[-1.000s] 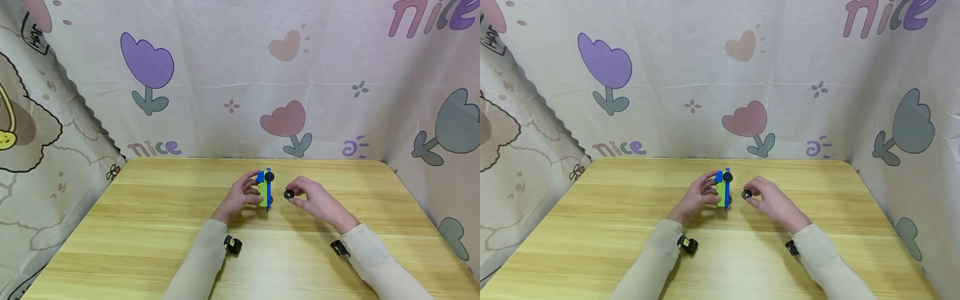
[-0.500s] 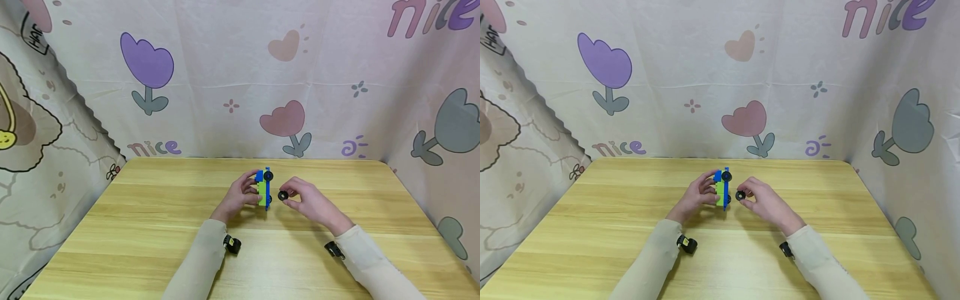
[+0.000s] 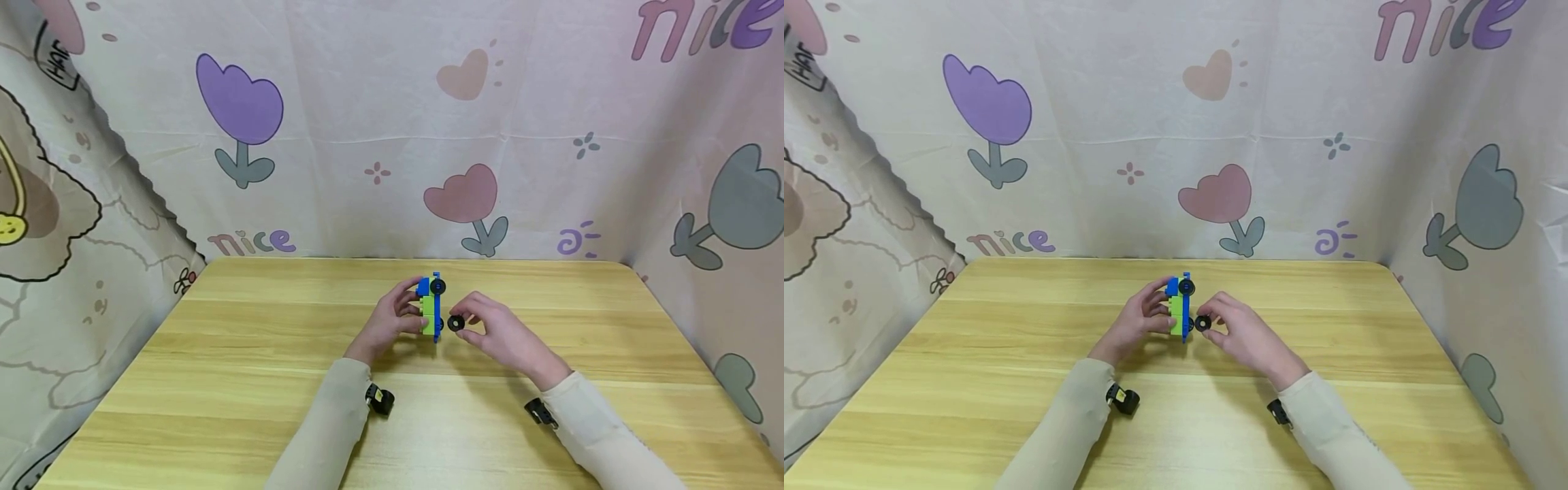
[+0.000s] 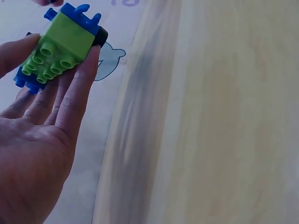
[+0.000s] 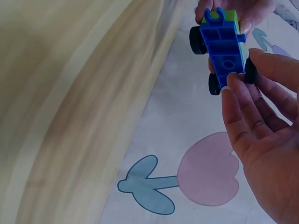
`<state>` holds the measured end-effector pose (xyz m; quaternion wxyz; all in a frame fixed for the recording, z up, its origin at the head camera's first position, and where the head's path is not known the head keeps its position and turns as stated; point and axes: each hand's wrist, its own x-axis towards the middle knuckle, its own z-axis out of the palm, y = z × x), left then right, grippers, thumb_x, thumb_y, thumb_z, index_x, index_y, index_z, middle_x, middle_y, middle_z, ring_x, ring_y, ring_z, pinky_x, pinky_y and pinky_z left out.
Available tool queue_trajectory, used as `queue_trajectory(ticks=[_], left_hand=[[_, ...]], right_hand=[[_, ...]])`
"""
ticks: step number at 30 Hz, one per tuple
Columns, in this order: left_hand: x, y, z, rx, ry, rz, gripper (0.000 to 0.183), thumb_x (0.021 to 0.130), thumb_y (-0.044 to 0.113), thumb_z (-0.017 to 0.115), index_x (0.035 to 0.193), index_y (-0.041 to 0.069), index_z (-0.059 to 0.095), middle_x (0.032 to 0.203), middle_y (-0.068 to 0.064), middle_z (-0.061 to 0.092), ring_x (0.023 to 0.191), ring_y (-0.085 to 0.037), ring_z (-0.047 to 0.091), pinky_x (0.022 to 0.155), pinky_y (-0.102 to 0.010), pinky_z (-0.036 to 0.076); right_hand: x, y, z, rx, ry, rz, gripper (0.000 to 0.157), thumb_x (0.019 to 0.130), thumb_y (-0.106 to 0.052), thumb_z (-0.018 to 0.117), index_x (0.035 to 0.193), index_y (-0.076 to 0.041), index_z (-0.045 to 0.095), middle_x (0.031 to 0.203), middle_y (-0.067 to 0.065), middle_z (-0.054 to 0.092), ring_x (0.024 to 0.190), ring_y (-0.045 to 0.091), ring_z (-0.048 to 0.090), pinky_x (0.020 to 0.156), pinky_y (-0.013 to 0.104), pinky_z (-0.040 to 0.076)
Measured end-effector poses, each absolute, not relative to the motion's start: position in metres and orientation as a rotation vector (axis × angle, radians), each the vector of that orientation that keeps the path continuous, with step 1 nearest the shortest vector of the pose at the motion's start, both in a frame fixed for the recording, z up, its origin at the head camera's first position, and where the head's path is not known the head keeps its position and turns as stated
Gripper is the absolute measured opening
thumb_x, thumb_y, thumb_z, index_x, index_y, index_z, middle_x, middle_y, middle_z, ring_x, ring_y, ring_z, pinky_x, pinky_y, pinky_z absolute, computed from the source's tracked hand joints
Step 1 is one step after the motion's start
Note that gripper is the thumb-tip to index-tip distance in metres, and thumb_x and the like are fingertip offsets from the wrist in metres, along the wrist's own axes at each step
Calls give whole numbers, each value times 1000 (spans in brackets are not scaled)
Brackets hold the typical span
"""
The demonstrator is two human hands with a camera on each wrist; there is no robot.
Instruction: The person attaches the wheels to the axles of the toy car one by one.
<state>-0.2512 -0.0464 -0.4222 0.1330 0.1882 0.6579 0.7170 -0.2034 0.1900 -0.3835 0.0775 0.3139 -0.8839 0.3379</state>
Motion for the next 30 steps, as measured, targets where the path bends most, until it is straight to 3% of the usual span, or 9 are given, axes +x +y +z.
queue_trajectory(ticks=[23, 30], left_hand=[[-252, -43, -423, 522, 1913, 2040, 81, 87, -8, 67, 155, 12, 29, 135, -21, 50, 105, -33, 57, 78, -38, 56], [-251, -41, -422, 503, 1929, 2038, 78, 86, -7, 68, 152, 17, 35, 133, -19, 53, 105, -31, 58, 79, -36, 56]], right_hand=[[-205, 175, -392, 942, -2591, 1080, 31, 83, 1, 77, 111, -8, 67, 106, -6, 59, 93, 12, 59, 82, 34, 53], [-205, 173, -392, 930, -2613, 1076, 29, 83, 0, 76, 109, -9, 66, 106, -5, 59, 95, 12, 59, 84, 35, 53]])
